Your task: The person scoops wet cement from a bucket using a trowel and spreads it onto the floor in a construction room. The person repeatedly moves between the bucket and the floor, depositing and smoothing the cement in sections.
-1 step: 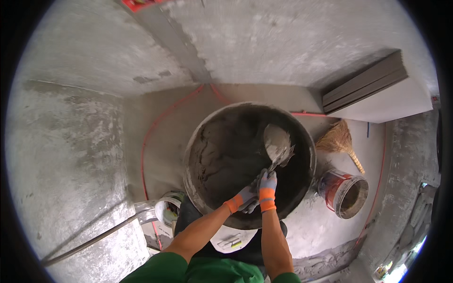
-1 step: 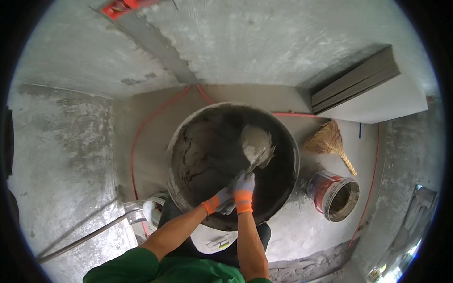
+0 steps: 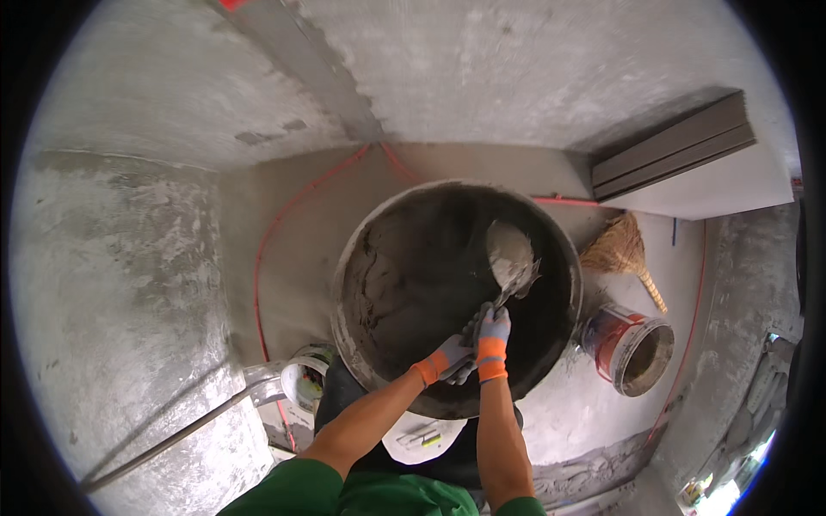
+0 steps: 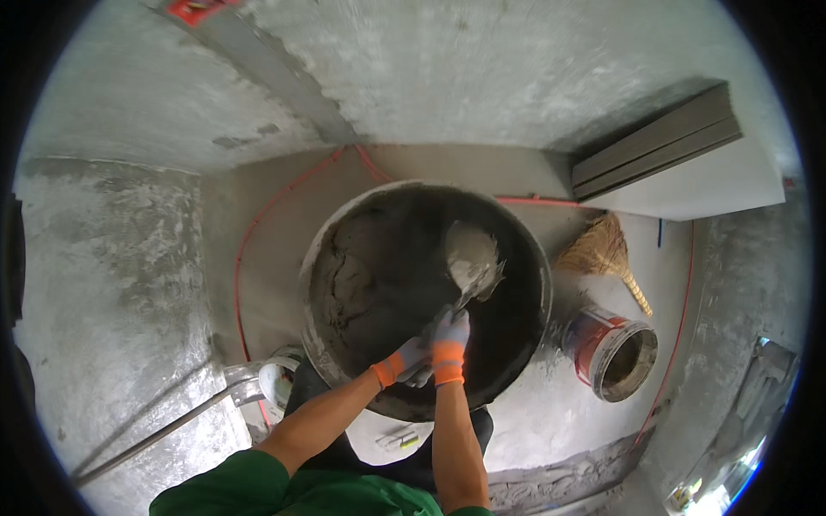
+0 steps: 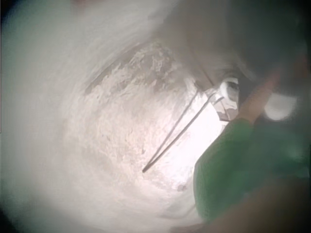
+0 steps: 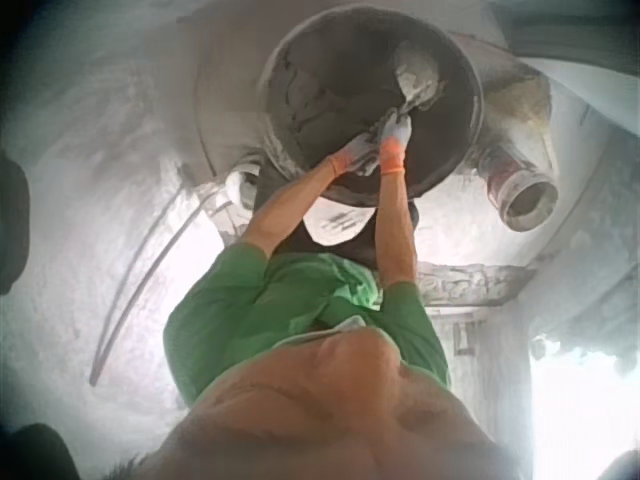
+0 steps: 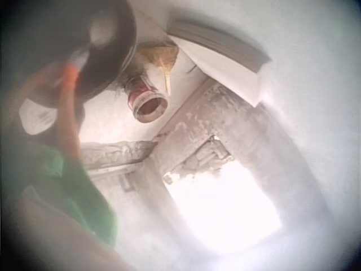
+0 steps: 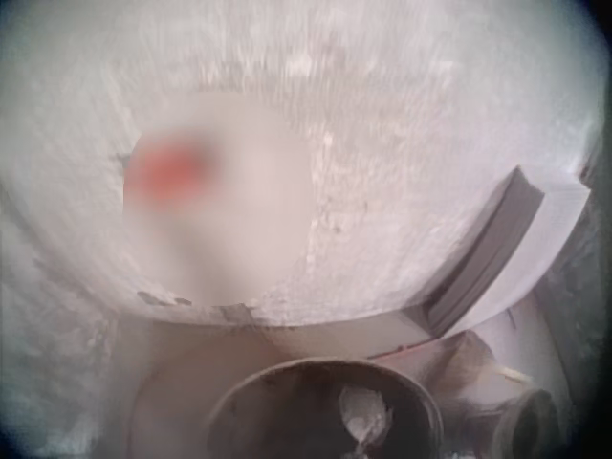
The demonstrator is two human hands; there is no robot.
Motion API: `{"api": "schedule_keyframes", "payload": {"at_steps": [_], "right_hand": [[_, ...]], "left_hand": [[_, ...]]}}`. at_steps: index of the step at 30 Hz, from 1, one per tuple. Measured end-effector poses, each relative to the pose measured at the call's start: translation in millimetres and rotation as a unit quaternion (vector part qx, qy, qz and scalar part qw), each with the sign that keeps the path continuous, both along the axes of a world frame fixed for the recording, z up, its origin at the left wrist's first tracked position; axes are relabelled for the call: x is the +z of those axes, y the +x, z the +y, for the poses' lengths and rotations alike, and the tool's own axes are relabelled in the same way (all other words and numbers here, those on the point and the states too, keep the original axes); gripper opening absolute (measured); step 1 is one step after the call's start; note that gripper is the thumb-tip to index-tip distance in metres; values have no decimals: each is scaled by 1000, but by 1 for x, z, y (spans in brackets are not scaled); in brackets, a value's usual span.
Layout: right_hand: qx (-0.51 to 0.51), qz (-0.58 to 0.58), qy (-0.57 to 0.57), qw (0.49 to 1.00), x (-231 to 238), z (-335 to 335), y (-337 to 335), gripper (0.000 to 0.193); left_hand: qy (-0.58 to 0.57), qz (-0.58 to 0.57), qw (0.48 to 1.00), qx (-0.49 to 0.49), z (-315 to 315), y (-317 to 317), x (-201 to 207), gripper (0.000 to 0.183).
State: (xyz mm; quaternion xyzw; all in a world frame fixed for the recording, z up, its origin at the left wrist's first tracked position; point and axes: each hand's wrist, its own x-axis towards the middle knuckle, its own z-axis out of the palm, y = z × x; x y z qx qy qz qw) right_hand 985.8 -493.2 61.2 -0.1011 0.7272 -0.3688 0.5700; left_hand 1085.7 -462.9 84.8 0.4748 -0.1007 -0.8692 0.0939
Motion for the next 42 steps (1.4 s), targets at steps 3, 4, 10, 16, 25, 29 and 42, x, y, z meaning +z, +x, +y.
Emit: {"api": "schedule_keyframes", "payload": {"at_steps": [3,4,10,16,25,29,42], "right_hand": [[-166,-98,97,976,-38,4,-3,10],[-196,-141,124,962,-49,11,-2,11],[-283,-717,167,614,-105,30,55,16],[-96,-624,182,754,-121,-40,107,17],[51,-310,23,949,-175,-95,9,23],[37,-280,46,958,-175,-80,-5,25],[-90,-34,108,989,-133,-7,-35,23]], "left_hand": [[-218,-222,941,-130,-7,0,-16,26],[-358,-321,862,-161,-3,4,-15,25],[200,-47,979,-17,5,75,-16,12],[-134,-467,870,-82,-33,61,-53,20],[-210,-444,853,-178,-90,-35,-104,24],[-128,-372,905,-162,-87,-52,-96,15],[-41,-38,994,-92,-17,-37,-89,8]]}}
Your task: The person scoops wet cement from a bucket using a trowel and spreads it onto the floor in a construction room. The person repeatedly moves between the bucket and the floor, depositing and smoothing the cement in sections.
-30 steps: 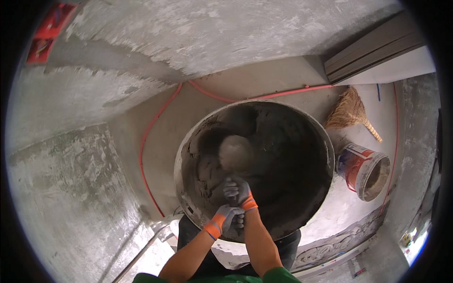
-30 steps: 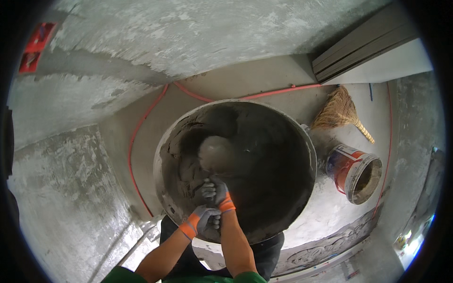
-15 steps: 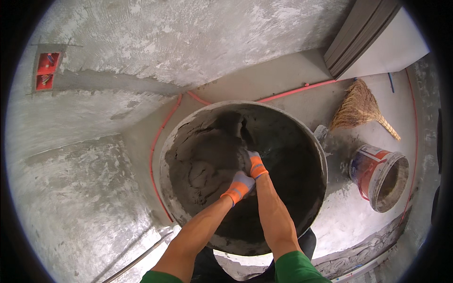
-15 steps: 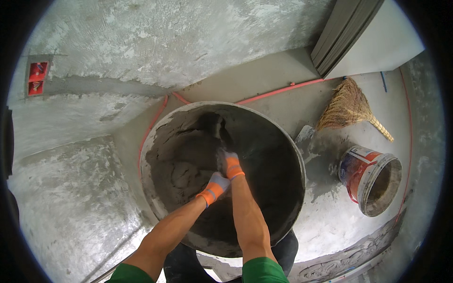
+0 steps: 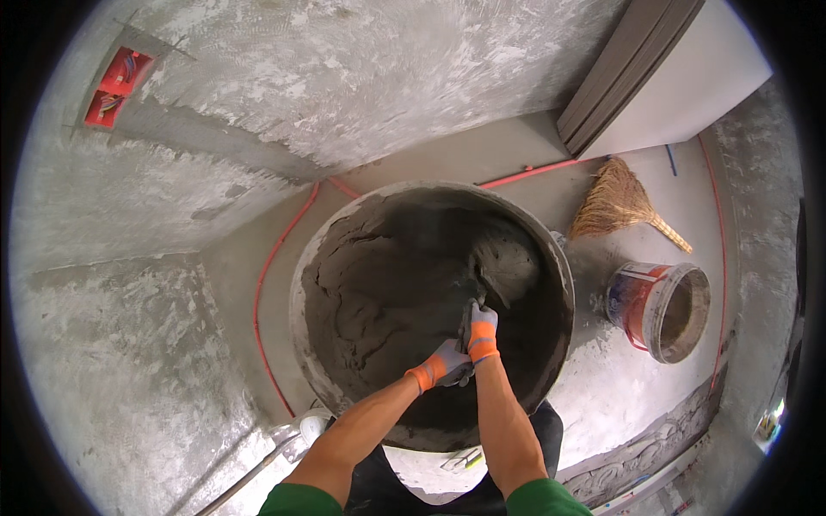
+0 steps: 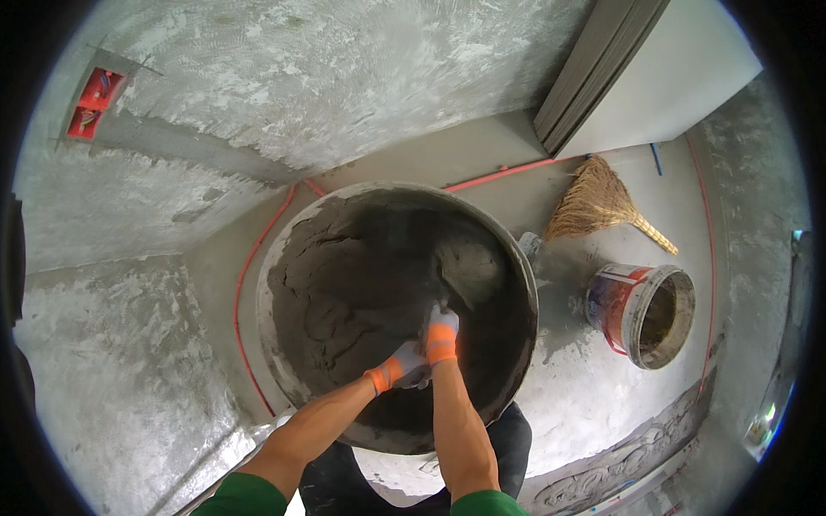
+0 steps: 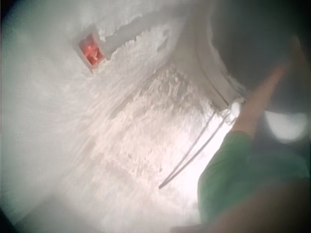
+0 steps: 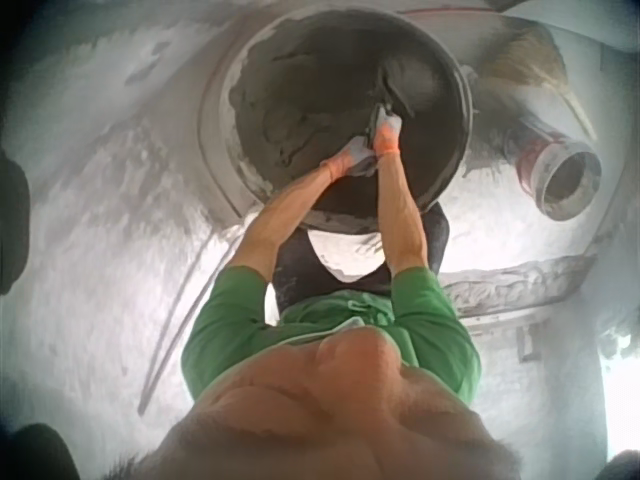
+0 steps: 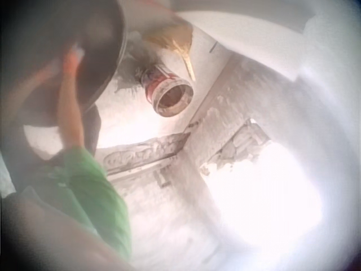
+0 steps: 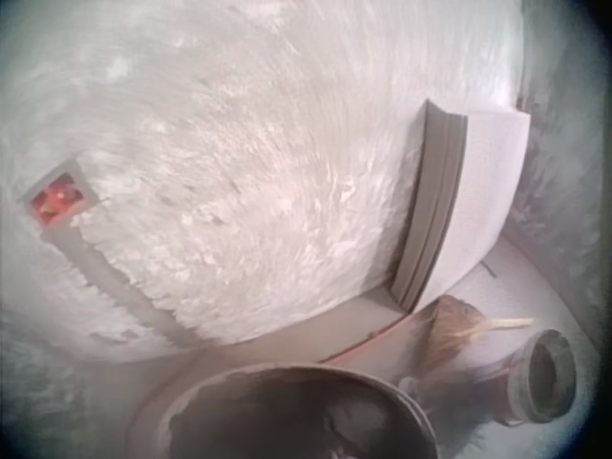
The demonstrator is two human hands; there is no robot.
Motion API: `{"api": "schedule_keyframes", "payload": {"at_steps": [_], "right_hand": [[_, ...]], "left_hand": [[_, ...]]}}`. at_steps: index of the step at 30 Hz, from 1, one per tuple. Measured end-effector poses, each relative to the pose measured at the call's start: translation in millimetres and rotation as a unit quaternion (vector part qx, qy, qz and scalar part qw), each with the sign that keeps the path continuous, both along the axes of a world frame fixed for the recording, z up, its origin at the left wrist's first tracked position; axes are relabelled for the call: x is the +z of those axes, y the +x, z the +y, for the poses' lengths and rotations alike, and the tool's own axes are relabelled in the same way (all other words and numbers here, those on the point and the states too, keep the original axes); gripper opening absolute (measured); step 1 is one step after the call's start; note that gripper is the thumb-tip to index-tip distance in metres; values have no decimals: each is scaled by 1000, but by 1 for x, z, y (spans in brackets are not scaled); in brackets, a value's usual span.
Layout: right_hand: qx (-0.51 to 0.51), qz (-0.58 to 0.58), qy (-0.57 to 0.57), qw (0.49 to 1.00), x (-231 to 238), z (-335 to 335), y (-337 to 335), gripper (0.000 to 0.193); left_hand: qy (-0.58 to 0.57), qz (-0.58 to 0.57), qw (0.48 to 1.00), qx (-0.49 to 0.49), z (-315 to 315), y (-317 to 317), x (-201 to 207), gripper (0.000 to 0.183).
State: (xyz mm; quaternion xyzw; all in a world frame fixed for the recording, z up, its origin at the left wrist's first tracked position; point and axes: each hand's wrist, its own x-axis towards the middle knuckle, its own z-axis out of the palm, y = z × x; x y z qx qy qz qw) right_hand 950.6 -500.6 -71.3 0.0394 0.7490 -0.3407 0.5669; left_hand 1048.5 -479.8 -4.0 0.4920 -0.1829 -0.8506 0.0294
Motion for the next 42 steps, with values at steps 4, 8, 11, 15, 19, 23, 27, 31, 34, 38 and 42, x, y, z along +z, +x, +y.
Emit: {"api": "schedule_keyframes", "payload": {"at_steps": [4,8,11,15,19,23,27,31,34,38,42], "right_hand": [[-11,80,5,997,47,35,17,20],[27,136,-15,990,101,86,24,16],[-51,-55,-86,993,155,140,23,13],[152,22,-18,988,236,192,8,21],[126,43,-150,980,322,233,-37,28],[-97,-434,-237,864,366,277,-115,20],[-247,-539,-233,771,383,344,-181,13],[-326,-469,-343,746,397,432,-255,8],[-398,-361,-387,749,419,506,-311,9],[-447,-171,-469,742,460,591,-403,11],[-535,10,-451,715,484,671,-522,21]], "left_hand": [[-59,58,996,-41,30,25,18,11],[-109,96,989,-20,70,31,87,14],[27,96,995,-16,114,34,163,14],[-81,35,996,-24,188,25,246,23],[47,-68,996,25,241,15,283,22],[274,-43,959,49,256,-27,305,19],[199,66,972,-104,286,-107,336,18],[152,179,936,-261,331,-221,368,18],[169,202,901,-345,377,-303,400,19],[230,233,822,-465,436,-426,423,21],[253,299,749,-534,511,-577,428,19]]}}
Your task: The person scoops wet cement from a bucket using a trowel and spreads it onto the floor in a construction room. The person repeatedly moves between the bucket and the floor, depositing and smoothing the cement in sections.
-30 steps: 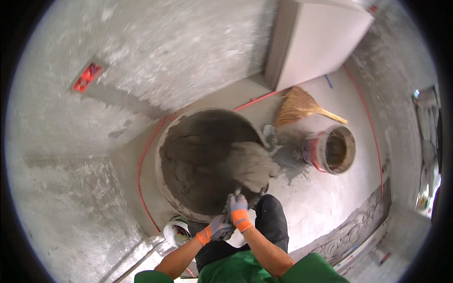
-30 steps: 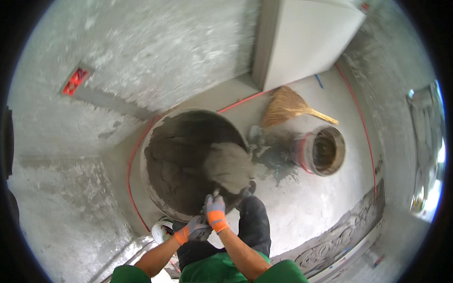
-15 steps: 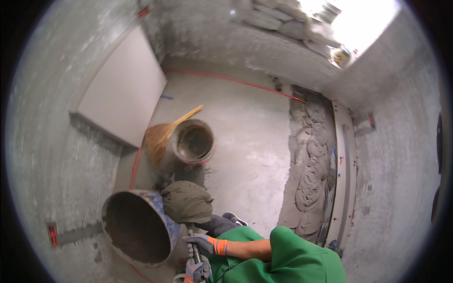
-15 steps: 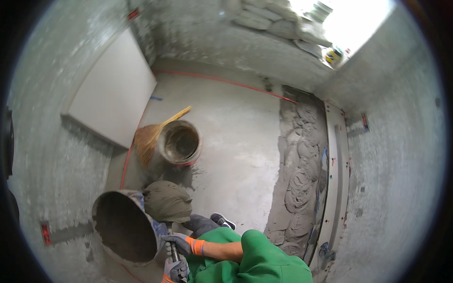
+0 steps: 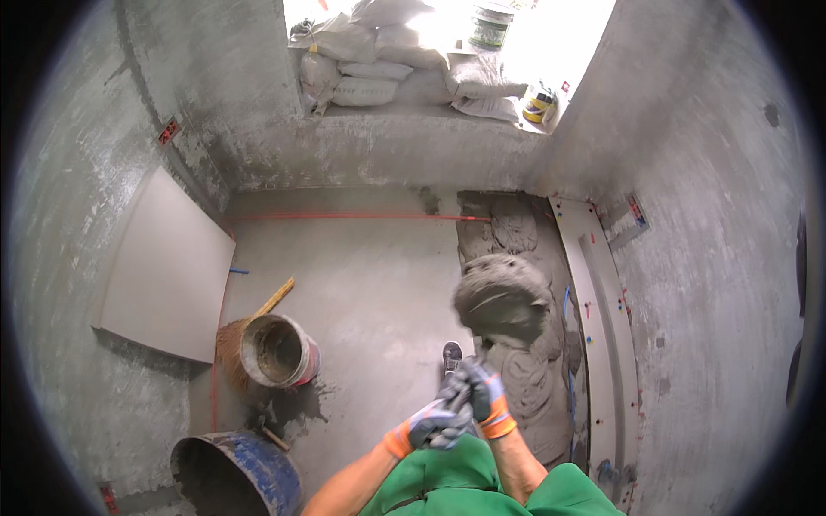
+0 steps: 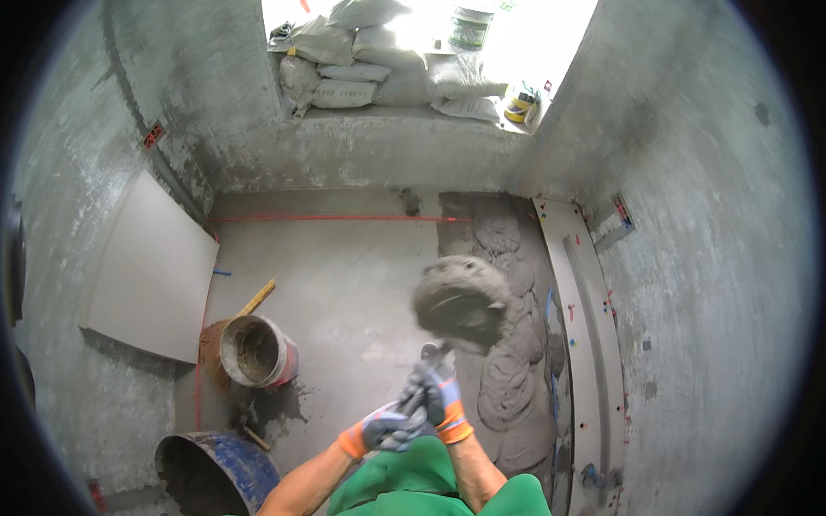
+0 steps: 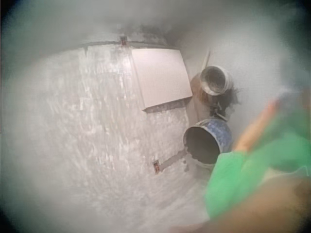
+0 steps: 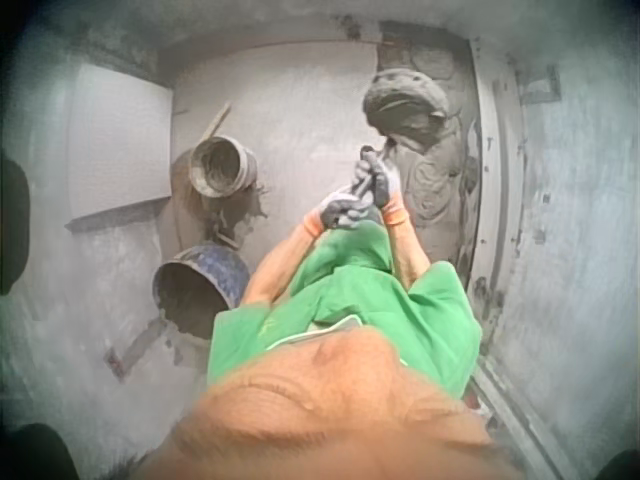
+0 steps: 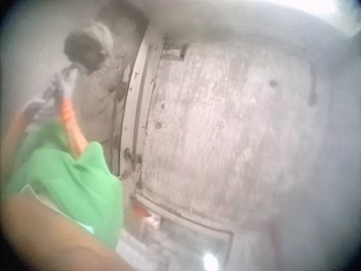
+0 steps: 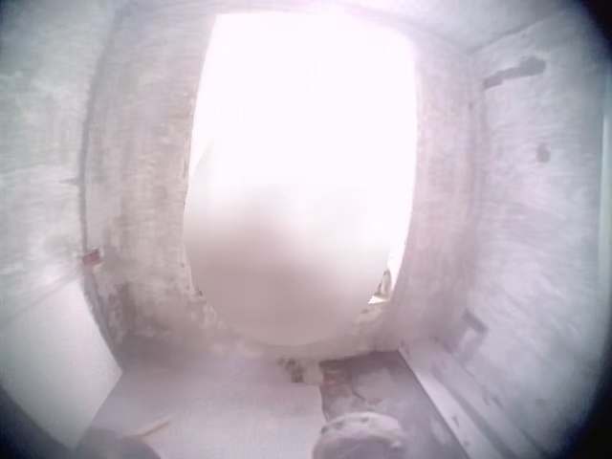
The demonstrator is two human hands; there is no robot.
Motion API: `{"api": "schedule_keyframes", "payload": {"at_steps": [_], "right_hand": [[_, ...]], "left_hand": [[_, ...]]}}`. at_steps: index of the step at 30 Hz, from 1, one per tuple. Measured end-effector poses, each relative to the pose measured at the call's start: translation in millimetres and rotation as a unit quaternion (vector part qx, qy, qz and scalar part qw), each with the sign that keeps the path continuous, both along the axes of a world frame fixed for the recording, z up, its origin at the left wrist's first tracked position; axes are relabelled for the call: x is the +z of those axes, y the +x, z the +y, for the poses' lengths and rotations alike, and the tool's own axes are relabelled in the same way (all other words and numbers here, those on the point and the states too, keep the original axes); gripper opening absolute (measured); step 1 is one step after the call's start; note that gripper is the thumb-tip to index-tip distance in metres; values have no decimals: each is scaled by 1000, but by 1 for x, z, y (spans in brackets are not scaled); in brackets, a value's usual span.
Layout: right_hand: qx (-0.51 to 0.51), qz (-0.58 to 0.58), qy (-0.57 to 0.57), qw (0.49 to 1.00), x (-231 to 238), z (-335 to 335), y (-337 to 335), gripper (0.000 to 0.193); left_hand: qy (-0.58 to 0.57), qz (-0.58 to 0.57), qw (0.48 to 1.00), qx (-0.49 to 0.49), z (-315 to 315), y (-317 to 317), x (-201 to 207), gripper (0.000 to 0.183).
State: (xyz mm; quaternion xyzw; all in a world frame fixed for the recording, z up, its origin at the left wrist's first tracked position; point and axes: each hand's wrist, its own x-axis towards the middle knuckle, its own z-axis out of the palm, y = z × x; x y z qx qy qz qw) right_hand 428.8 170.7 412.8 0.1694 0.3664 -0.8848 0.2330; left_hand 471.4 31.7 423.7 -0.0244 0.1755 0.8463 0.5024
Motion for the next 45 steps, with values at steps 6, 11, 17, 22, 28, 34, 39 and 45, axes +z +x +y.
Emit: {"api": "schedule_keyframes", "payload": {"at_steps": [6,11,17,22,28,34,39,45], "right_hand": [[-166,4,362,917,-28,136,-287,27],[-240,37,397,885,-69,207,-513,17],[-239,-1,378,894,-72,225,-568,15],[-261,91,284,918,-13,230,-581,18],[14,138,-332,933,32,230,-536,29],[179,139,-362,904,23,128,-394,30],[332,-66,-436,834,-4,-14,-200,31],[452,-261,-471,711,-14,-172,34,24]], "left_hand": [[-374,192,907,-5,99,-229,-39,31],[-685,192,702,43,54,-207,-142,41],[-760,-190,621,6,-30,-29,-179,46],[-528,-473,669,222,-32,81,-186,28],[-408,-463,728,299,20,134,-218,25],[-679,-43,690,248,79,149,-226,21],[-299,-9,775,557,65,99,-122,28],[-112,-75,793,594,0,147,2,33]]}}
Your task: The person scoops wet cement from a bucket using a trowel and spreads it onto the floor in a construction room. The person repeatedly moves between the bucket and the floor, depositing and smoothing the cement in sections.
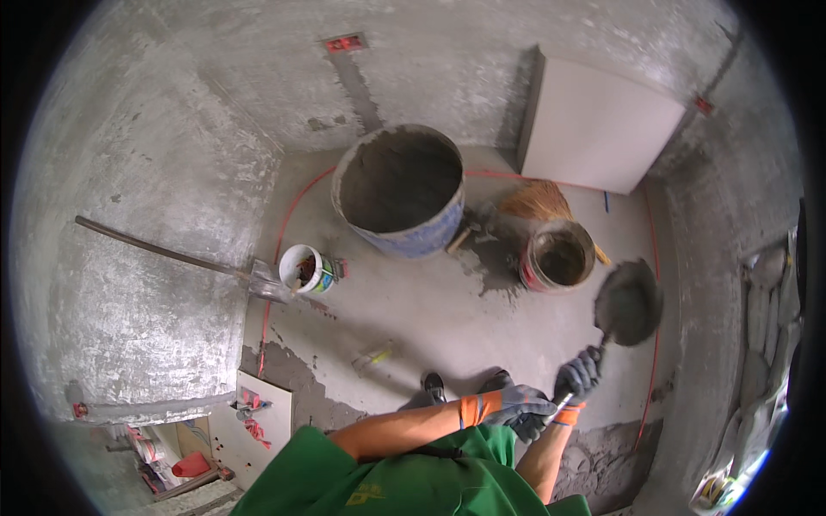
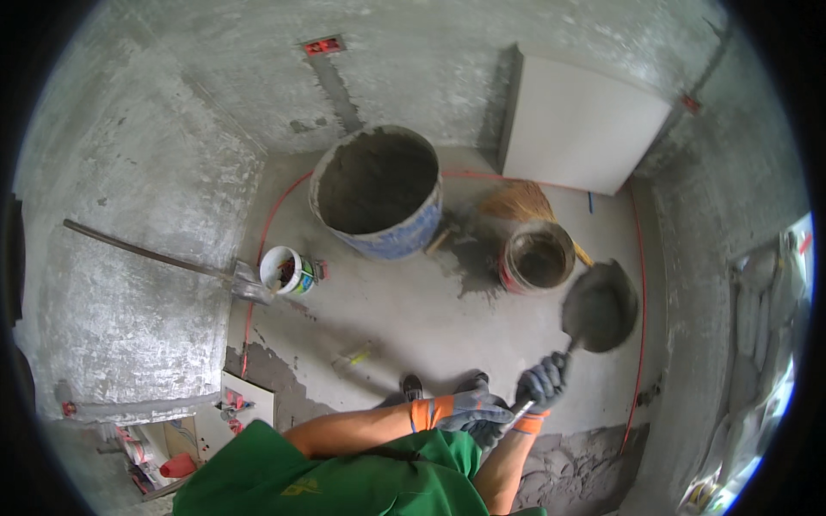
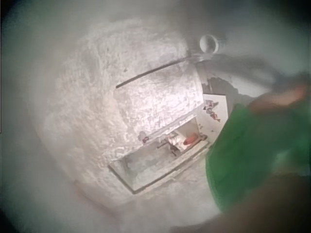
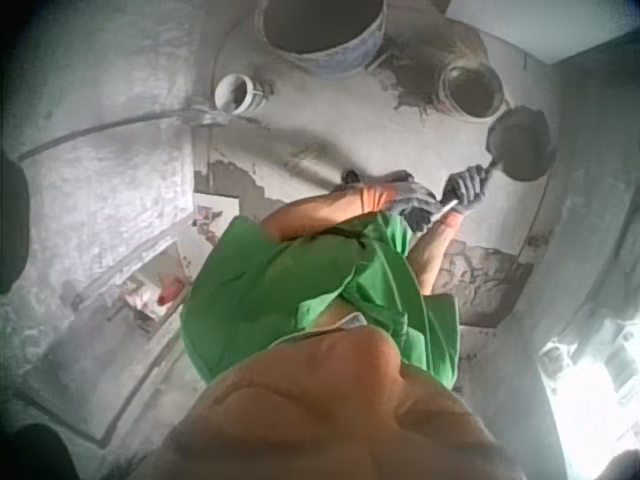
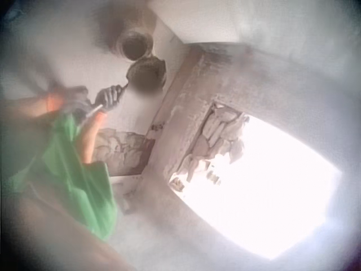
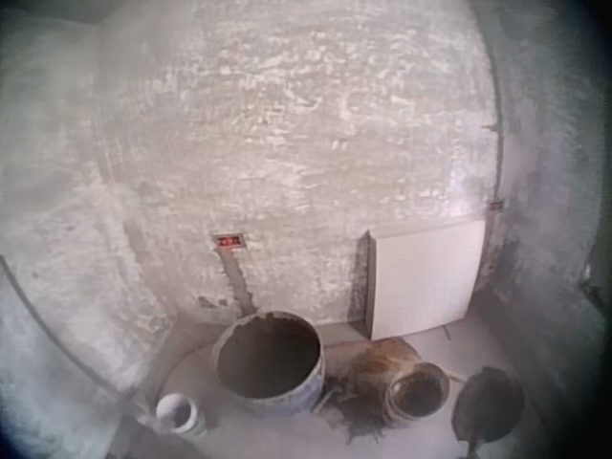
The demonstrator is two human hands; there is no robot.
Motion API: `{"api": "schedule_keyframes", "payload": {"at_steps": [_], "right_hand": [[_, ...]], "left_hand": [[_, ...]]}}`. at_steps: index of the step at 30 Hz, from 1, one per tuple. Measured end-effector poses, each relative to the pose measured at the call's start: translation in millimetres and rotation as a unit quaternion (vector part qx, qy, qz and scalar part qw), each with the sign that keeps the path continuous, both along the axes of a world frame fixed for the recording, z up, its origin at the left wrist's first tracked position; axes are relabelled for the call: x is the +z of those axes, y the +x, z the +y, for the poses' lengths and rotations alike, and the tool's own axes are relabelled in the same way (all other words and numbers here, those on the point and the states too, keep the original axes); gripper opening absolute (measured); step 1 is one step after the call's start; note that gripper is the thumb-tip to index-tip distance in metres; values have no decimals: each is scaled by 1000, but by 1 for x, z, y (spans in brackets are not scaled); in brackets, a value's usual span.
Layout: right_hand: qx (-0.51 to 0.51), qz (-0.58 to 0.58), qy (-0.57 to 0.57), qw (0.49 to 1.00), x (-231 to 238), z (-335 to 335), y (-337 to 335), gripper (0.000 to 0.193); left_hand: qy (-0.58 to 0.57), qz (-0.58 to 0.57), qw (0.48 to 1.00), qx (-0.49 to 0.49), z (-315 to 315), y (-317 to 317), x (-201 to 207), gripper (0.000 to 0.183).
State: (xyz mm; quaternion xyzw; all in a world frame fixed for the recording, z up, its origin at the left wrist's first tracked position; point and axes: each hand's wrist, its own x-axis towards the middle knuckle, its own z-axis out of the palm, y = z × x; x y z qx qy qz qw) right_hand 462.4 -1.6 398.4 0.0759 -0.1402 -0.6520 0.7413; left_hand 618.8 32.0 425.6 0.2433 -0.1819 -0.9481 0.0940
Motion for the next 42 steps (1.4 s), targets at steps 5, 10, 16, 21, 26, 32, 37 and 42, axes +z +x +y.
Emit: {"api": "schedule_keyframes", "payload": {"at_steps": [5,10,16,21,26,32,37,42], "right_hand": [[230,80,41,969,-14,-108,143,29],[425,402,147,798,-70,-220,290,15],[534,246,233,774,-168,-338,477,17],[538,134,319,769,-279,-406,558,22],[515,50,320,794,-424,-482,600,23],[401,108,387,823,-551,-529,545,22],[322,258,387,825,-567,-526,492,22],[329,278,372,823,-554,-515,461,23]], "left_hand": [[62,49,969,235,-57,95,-7,18],[63,-200,894,396,-143,220,-65,12],[-17,-619,760,198,-268,377,-122,24],[-150,-804,576,-4,-371,433,-195,36],[-181,-807,552,-102,-483,462,-305,39],[-258,-708,615,-233,-536,435,-442,37],[-323,-659,637,-234,-533,396,-477,46],[-286,-625,690,-228,-530,368,-464,62]]}}
